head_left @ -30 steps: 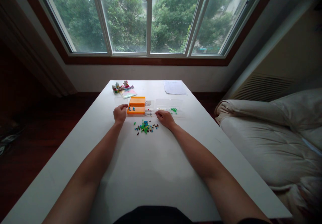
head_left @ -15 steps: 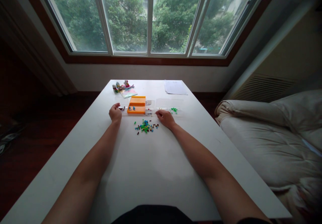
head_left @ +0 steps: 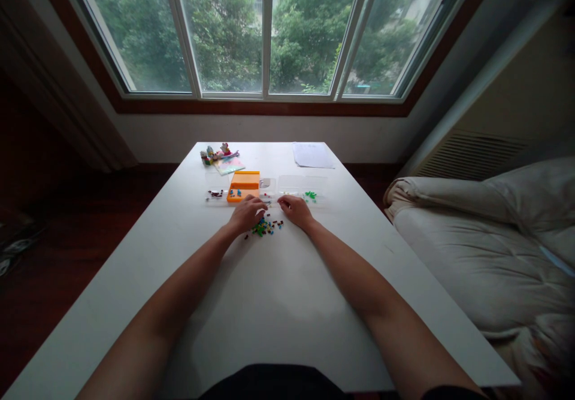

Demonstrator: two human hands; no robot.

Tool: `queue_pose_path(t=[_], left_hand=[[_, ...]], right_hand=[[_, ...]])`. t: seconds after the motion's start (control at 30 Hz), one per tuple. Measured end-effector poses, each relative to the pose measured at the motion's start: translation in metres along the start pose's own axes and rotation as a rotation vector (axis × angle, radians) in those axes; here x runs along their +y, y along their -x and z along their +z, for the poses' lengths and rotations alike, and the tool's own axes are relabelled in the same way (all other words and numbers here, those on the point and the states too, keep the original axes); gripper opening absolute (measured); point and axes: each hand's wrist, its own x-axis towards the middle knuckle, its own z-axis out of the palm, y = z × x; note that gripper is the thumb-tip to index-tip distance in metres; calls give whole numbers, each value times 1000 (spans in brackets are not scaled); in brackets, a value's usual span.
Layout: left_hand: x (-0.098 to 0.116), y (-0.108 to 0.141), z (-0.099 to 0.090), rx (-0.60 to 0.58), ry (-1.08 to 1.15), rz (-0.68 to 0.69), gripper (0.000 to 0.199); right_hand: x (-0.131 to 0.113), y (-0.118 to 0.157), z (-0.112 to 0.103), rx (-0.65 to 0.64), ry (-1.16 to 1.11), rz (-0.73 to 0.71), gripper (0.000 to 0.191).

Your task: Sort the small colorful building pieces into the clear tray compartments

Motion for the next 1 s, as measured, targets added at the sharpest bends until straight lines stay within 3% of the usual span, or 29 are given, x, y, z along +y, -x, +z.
queue_pose_path(t=[0.2,0.43,0.63,0.73,0.83,1.0], left_hand=[[19,-8,14,-12,-133,-91,18],[19,-13,20,-12,-144,-126,11],[11,-10,15,119,-51,-167,13],[-4,-8,9,214,48,-291,14],[-35,-4,1,347,199,-446,13],[-99,7,-14,707,572,-768,16]], right_hand=[[2,0,1,17,2,-3,16],[2,1,0,18,-9,10,18],[3,1,1,17,-10,14,17],[3,1,1,16,-15,8,17],[3,0,1,13,-13,4,17],[3,0,1,13,-16,-5,18]])
